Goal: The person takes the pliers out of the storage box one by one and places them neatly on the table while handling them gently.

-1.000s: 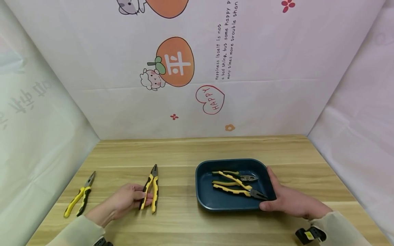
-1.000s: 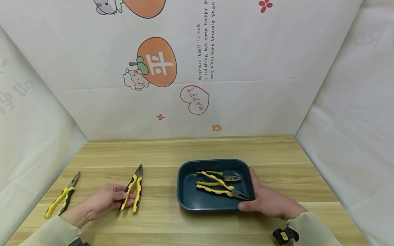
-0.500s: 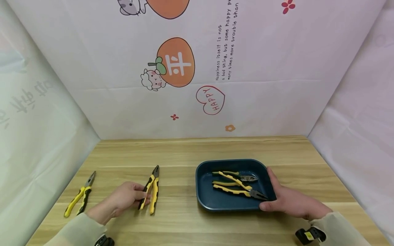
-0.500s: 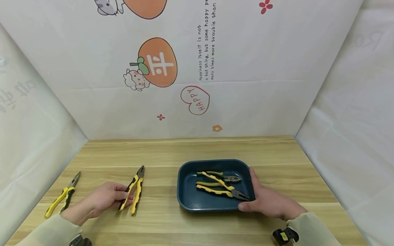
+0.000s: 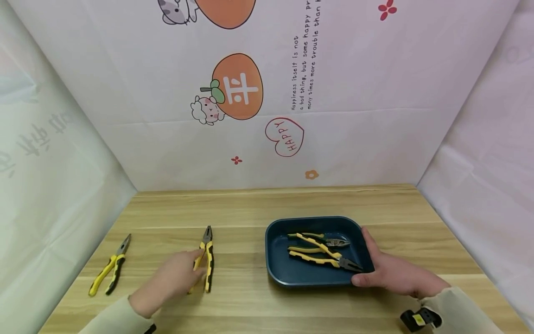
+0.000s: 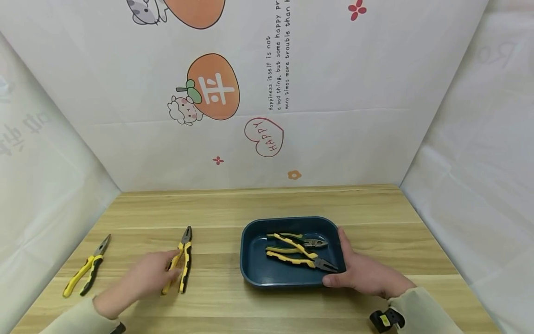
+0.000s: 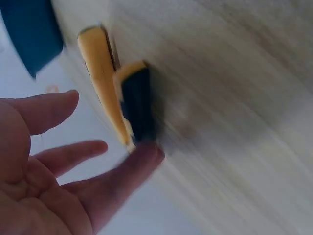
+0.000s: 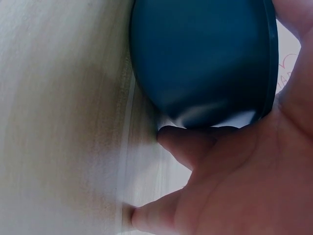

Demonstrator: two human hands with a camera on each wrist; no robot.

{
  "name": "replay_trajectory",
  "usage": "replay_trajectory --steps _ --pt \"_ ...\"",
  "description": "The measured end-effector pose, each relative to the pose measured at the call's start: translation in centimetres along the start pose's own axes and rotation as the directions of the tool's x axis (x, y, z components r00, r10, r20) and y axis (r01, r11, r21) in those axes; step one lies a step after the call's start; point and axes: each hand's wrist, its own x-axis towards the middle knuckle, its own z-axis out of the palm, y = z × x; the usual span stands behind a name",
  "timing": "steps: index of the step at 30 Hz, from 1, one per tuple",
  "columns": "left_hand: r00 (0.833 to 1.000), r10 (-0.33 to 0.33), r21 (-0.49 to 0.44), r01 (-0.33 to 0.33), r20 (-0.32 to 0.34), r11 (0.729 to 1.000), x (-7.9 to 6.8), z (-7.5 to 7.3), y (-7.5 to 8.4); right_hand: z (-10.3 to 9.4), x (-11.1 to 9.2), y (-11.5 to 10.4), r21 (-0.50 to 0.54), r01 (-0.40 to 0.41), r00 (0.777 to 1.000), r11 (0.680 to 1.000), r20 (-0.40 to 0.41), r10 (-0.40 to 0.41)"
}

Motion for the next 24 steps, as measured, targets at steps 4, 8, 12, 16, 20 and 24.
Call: replay_trajectory --steps 4,8,12,16,20,24 --pt "0.996 0.085 0.110 -0.082 -0.026 0.991 -0.3 0.6 1.4 0.0 0.1 0.0 0.016 -0.005 1.000 1.000 0.003 0.005" --pt "0.989 0.139 0.182 -0.129 -0.042 0.975 -0.7 1.0 1.8 0.1 0.2 0.2 0.004 -0.003 1.000 1.000 0.002 0.003" --pt "0.985 0.154 0.222 -0.132 -0.084 0.966 -0.8 1.7 1.6 0.1 0.2 0.3 -0.006 -0.006 1.000 1.000 0.003 0.006" --pt "0.988 0.121 0.210 -0.098 -0.099 0.973 -1.0 1.9 2.0 0.0 0.2 0.4 -0.005 -0.002 1.000 1.000 0.002 0.002" --pt "0.991 0.111 0.214 -0.092 -0.079 0.973 -0.8 1.7 1.9 0.0 0.3 0.5 -0.002 -0.007 1.000 1.000 0.002 0.007" --pt "0.997 0.068 0.208 -0.057 -0.047 0.977 -0.7 1.2 0.9 0.0 0.3 0.6 0.010 -0.022 1.000 1.000 0.009 0.022"
